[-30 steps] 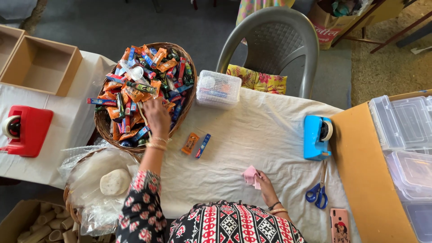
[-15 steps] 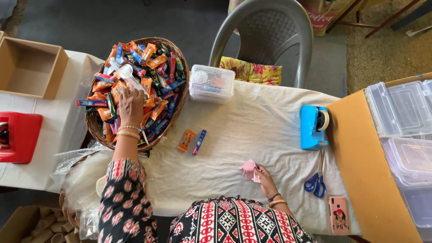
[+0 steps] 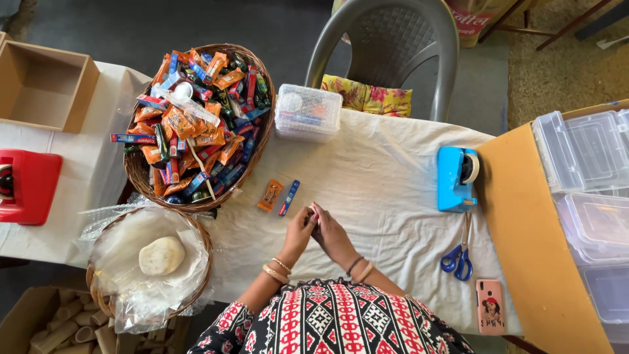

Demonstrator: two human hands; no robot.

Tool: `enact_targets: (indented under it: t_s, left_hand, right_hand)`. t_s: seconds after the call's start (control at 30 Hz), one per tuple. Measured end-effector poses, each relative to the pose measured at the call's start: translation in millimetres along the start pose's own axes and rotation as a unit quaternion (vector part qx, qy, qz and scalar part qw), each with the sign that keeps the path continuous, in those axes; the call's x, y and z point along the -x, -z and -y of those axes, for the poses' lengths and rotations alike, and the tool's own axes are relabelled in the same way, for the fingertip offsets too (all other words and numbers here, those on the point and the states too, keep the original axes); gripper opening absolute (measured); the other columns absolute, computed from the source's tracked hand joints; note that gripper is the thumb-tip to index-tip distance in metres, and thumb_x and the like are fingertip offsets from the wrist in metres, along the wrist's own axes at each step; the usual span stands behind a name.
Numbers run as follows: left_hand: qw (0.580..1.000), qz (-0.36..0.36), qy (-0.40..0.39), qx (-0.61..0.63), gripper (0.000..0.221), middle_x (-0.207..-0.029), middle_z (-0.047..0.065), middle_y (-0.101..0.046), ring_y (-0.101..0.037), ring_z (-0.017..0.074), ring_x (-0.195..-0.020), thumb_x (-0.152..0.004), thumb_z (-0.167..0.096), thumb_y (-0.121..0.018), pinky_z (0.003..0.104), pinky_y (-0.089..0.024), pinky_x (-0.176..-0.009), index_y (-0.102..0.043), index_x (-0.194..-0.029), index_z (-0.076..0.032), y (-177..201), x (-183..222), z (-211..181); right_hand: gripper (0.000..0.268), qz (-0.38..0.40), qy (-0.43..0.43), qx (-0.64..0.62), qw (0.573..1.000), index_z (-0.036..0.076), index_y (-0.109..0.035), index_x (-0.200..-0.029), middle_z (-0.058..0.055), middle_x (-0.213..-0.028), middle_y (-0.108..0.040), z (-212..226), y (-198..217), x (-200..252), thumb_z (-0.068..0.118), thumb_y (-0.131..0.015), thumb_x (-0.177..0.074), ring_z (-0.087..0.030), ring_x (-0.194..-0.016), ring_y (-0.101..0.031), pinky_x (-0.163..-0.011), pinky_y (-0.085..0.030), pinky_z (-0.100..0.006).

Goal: The person places wrapped candy bars from a basket into a small clear plastic container, closes its lid, and wraps the container with bubble wrap, securing it with tape from a desk tape dispenser. They repeat the packing with additional candy bars and handle stacked plastic containers on the table.

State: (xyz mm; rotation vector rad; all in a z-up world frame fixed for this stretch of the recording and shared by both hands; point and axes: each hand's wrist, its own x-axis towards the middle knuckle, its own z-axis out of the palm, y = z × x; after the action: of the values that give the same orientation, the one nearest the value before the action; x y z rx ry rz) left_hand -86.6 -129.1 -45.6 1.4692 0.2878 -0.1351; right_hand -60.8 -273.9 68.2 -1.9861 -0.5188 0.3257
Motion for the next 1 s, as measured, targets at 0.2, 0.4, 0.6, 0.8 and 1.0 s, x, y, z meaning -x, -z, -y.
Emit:
enact_targets:
  t_s: [0.2,0.4,0.6,0.8,1.0]
  left_hand:
    - [0.998,0.063,0.019,-0.017,0.015,-0.087,0.003,-0.073,-0.065,0.0060,-0.080,-0.097,-0.013,-0.069,0.023,-0.054,-0.070,-0.066,-0.106,-0.001,10,36,-39]
    - [0.992,0.007,0.051,0.113,0.014,-0.089,0.007,-0.070,-0.066,0.0123,-0.079,-0.100,-0.013,-0.067,0.028,-0.057,-0.071,-0.065,-0.105,0.000,21,35,7]
    - [0.938,-0.191,0.040,0.287,0.013,-0.101,0.011,-0.067,-0.073,0.0195,-0.085,-0.100,-0.009,-0.060,0.033,-0.065,-0.077,-0.053,-0.106,-0.001,78,-15,16]
    - [0.963,-0.245,0.072,0.089,0.012,-0.103,0.008,-0.065,-0.067,0.0181,-0.089,-0.097,-0.004,-0.064,0.033,-0.061,-0.073,-0.059,-0.107,-0.004,93,-42,30]
    - [0.896,-0.232,0.045,-0.375,0.016,-0.110,0.009,-0.065,-0.055,0.0314,-0.107,-0.089,-0.012,-0.077,0.044,-0.049,-0.096,-0.071,-0.104,-0.010,92,-13,-36]
  right_hand:
    - [0.047,0.182,-0.211,-0.307,0.910,0.004,-0.059,-0.133,-0.002,-0.111,-0.070,-98,-15,33,0.031,-0.071,-0.096,-0.008,-0.098,-0.065,-0.086,-0.054,-0.024]
    - [0.065,0.128,-0.263,-0.319,0.901,0.007,-0.070,-0.128,0.002,-0.084,-0.062,-126,-6,58,0.062,-0.049,-0.101,-0.004,-0.069,-0.055,-0.062,-0.047,-0.021]
    - [0.043,-0.120,-0.312,-0.345,0.877,0.010,-0.067,-0.112,-0.003,-0.078,-0.066,-157,40,69,0.049,-0.052,-0.102,-0.008,-0.057,-0.054,-0.049,-0.044,-0.024]
    - [0.035,-0.146,-0.286,-0.236,0.917,0.010,-0.065,-0.119,-0.002,-0.102,-0.071,-217,47,106,0.040,-0.054,-0.105,-0.007,-0.089,-0.064,-0.076,-0.051,-0.022]
    - [0.031,-0.086,-0.199,-0.194,0.957,0.009,-0.060,-0.128,-0.003,-0.113,-0.072,-255,36,125,0.028,-0.060,-0.103,-0.008,-0.097,-0.062,-0.082,-0.051,-0.022]
